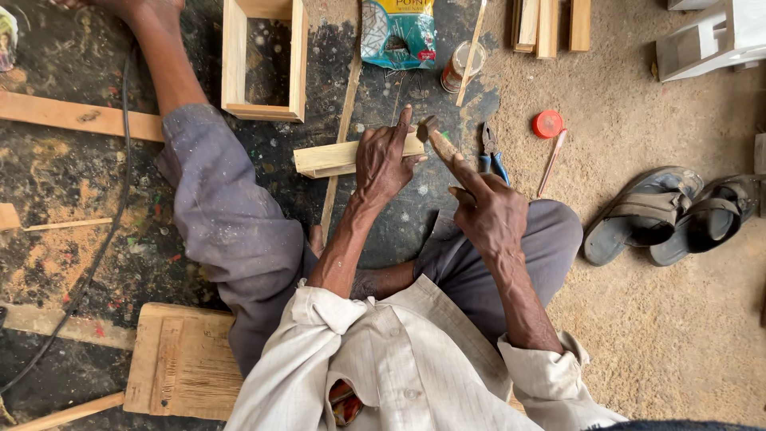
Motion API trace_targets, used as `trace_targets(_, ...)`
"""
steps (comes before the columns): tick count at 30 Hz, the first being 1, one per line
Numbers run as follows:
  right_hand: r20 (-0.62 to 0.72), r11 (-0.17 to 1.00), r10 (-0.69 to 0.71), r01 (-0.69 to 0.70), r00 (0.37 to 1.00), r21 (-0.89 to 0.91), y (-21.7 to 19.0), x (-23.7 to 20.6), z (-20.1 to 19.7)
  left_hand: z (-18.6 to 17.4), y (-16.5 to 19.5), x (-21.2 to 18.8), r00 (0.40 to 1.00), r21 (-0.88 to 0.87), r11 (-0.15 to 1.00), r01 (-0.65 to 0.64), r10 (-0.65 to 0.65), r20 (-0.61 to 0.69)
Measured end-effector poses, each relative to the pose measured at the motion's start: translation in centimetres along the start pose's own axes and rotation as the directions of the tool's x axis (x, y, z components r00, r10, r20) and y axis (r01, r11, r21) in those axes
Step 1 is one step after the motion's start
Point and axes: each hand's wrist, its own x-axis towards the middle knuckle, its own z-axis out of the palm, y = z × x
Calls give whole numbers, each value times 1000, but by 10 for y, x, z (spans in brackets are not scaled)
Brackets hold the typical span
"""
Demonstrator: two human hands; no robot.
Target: The person sits on the floor and assembles small wooden frames by hammering nails into wooden pieces. They repeatedly pick up pieces, align them, and hammer nails to join them into rectangular frames.
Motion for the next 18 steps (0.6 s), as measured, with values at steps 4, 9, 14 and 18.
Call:
trace_targets(4,-173,985,-47,74,984,156,-3,-2,-1,4,-3,0,996,26,998,61,-63,58)
trace_targets(9,-82,998,15,-10,997,57,3,-2,0,3,-2,-2,995,-1,999,-52,52,-79)
trace_targets(14,-128,993,-33,47,991,112,2,-8,8,2,0,-3,999,42,999,29,-31,41)
trace_targets(18,-153,990,-64,82,986,117,2,-7,9,3,-1,-2,1000,6,1000,5,-5,-8)
